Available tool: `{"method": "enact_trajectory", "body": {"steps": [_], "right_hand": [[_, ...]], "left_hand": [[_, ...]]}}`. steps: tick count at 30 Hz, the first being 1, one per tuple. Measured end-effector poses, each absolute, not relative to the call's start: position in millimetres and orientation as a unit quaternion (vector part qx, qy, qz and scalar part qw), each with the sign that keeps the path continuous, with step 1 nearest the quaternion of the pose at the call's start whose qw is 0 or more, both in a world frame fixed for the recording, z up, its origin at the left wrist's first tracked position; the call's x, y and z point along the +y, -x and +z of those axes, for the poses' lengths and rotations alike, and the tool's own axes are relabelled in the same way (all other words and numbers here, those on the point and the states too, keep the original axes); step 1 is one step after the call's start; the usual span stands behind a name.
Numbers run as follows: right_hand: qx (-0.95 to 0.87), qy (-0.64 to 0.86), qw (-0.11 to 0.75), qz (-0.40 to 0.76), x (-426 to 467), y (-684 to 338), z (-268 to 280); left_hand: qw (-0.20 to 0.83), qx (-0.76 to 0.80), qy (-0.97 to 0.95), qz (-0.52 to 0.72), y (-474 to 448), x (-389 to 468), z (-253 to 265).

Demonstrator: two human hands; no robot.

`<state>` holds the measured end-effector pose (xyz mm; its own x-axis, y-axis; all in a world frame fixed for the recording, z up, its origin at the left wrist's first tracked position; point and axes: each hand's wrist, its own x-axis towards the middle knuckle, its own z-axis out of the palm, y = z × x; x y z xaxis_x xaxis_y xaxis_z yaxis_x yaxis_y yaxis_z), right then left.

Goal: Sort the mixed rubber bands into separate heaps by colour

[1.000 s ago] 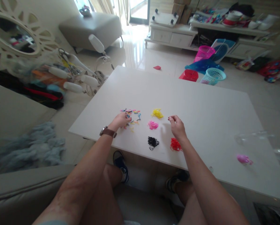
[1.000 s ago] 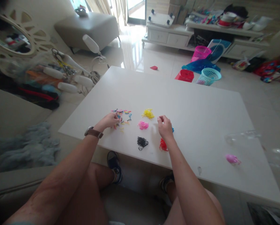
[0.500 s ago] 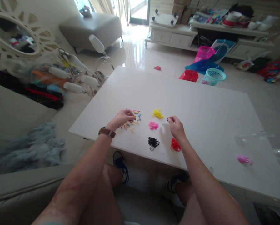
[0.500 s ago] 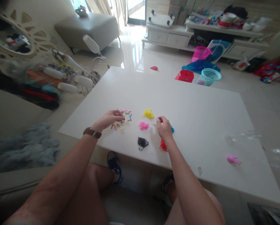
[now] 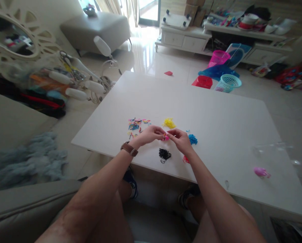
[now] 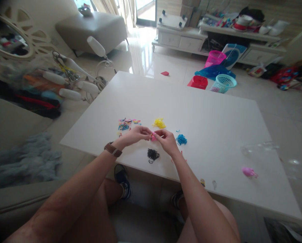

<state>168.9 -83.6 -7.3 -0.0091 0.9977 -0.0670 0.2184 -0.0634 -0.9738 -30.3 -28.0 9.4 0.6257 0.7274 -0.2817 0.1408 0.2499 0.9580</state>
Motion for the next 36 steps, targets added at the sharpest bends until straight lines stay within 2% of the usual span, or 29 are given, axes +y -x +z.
{"method": "enact_trajectory", "body": {"steps": [8, 15, 21, 29, 36], "right_hand": [[-0.538, 0.540, 0.392, 0.515, -85, -168, -2], [-0.576, 0.552, 0.375, 0.473, -80, -169, -5], [-0.531, 0.575, 0.437, 0.445, -71, -170, -18], [-0.358, 0.659, 0.525, 0.402, -58, -179, -40], [-0.365, 0.620, 0.552, 0.421, -52, -174, -39]], "left_hand": [[0.675, 0.378, -0.603, 0.196, 19, -35, -2], [0.647, 0.391, -0.625, 0.196, 18, -35, -3], [0.661, 0.388, -0.618, 0.174, 17, -39, 2], [0.670, 0.386, -0.609, 0.177, 15, -39, 6], [0.670, 0.396, -0.599, 0.189, 17, -39, 4]]}}
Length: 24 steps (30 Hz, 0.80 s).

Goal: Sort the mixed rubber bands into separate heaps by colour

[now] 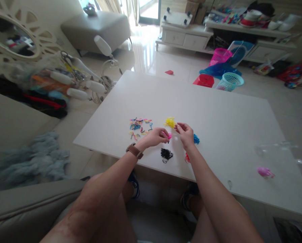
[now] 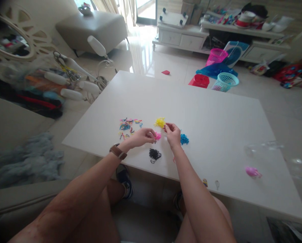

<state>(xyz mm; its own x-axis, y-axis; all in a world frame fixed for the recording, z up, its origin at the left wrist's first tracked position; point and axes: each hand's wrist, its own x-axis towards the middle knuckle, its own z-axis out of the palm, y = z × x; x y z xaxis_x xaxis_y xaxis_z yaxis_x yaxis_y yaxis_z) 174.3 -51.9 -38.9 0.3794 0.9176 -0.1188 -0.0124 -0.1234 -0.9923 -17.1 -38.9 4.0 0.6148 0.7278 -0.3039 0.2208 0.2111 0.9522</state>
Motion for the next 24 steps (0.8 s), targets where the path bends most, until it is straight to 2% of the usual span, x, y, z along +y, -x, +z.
{"method": "enact_trajectory", "body": {"steps": [6, 13, 24], "right_hand": [[-0.414, 0.626, 0.492, 0.441, -57, -174, -23], [-0.500, 0.541, 0.391, 0.551, -71, -177, -4], [-0.541, 0.496, 0.365, 0.572, -75, -178, -7]], "left_hand": [[0.681, 0.407, -0.574, 0.203, 19, -38, 6], [0.681, 0.406, -0.567, 0.225, 19, -38, 9], [0.680, 0.392, -0.580, 0.218, 18, -38, 0]]}}
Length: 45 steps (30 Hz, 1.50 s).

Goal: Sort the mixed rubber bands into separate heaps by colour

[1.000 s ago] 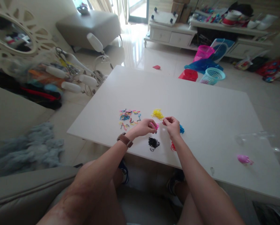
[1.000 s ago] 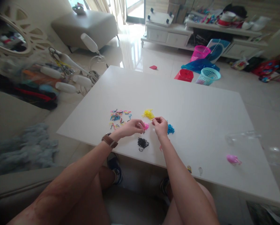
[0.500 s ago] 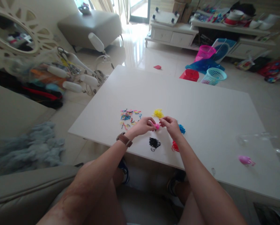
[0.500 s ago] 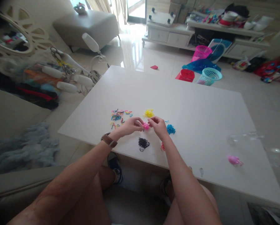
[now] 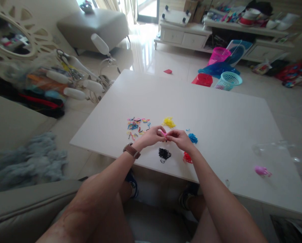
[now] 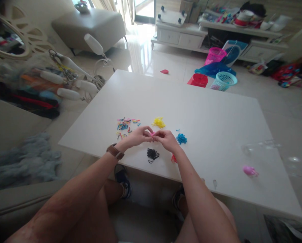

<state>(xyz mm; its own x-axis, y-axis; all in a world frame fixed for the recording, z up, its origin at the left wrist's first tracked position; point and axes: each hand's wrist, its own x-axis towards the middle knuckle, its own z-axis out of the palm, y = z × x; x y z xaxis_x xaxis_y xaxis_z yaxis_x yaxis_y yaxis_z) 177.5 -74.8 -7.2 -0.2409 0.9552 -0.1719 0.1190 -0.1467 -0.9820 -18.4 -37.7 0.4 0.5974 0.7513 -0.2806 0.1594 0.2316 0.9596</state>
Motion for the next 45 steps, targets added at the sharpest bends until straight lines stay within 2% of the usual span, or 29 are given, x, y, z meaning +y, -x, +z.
{"method": "enact_trajectory", "body": {"steps": [5, 8, 11, 18, 25, 31, 38, 45], "right_hand": [[-0.526, 0.530, 0.402, 0.529, -71, -178, -3], [-0.530, 0.568, 0.380, 0.503, -70, -192, 10], [-0.561, 0.601, 0.283, 0.494, -73, -217, 27], [-0.539, 0.619, 0.072, 0.566, -88, -272, 37], [-0.486, 0.624, -0.008, 0.611, -98, -286, 26], [-0.494, 0.659, 0.041, 0.566, -95, -279, 27], [-0.604, 0.588, 0.198, 0.500, -89, -235, 33], [-0.633, 0.525, 0.248, 0.512, -86, -199, 21]], "left_hand": [[0.680, 0.389, -0.586, 0.208, 18, -39, -1], [0.671, 0.404, -0.586, 0.206, 19, -38, 1], [0.669, 0.413, -0.583, 0.205, 21, -37, 2], [0.670, 0.416, -0.580, 0.204, 23, -35, 2], [0.667, 0.421, -0.582, 0.195, 21, -36, 3], [0.674, 0.415, -0.582, 0.187, 20, -37, 2], [0.684, 0.393, -0.584, 0.190, 16, -39, -1], [0.704, 0.367, -0.580, 0.180, 12, -42, -6]]}}
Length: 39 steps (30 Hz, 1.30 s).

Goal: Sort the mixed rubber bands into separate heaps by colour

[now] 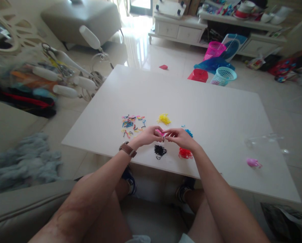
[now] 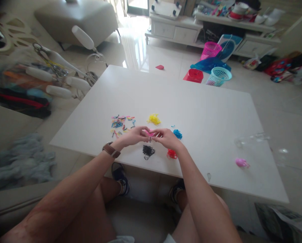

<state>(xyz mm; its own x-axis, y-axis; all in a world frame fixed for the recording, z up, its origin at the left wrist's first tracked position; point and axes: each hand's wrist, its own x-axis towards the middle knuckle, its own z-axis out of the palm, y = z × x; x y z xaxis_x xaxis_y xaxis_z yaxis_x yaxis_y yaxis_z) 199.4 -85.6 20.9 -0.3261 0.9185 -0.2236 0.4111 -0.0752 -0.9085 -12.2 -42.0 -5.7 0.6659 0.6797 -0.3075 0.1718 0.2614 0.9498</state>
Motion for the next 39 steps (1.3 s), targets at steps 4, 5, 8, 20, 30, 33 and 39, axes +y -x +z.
{"method": "enact_trajectory", "body": {"steps": [4, 5, 8, 20, 30, 33, 39], "right_hand": [[-0.634, 0.518, 0.248, 0.517, -85, -195, 16], [-0.633, 0.519, 0.247, 0.519, -85, -195, 15], [-0.627, 0.521, 0.239, 0.527, -85, -195, 16], [-0.628, 0.503, 0.168, 0.569, -90, -192, 2], [-0.652, 0.547, 0.173, 0.496, -91, -184, 3], [-0.640, 0.560, 0.239, 0.469, -90, -184, 5], [-0.632, 0.555, 0.305, 0.447, -88, -178, 4]], "left_hand": [[0.713, 0.360, -0.577, 0.173, 11, -43, -8], [0.714, 0.358, -0.577, 0.173, 10, -43, -8], [0.713, 0.355, -0.581, 0.166, 10, -43, -8], [0.668, 0.420, -0.579, 0.206, 18, -34, -7], [0.658, 0.436, -0.562, 0.249, 14, -37, -4], [0.643, 0.435, -0.576, 0.255, 14, -37, -2], [0.634, 0.429, -0.590, 0.256, 12, -39, 4]]}}
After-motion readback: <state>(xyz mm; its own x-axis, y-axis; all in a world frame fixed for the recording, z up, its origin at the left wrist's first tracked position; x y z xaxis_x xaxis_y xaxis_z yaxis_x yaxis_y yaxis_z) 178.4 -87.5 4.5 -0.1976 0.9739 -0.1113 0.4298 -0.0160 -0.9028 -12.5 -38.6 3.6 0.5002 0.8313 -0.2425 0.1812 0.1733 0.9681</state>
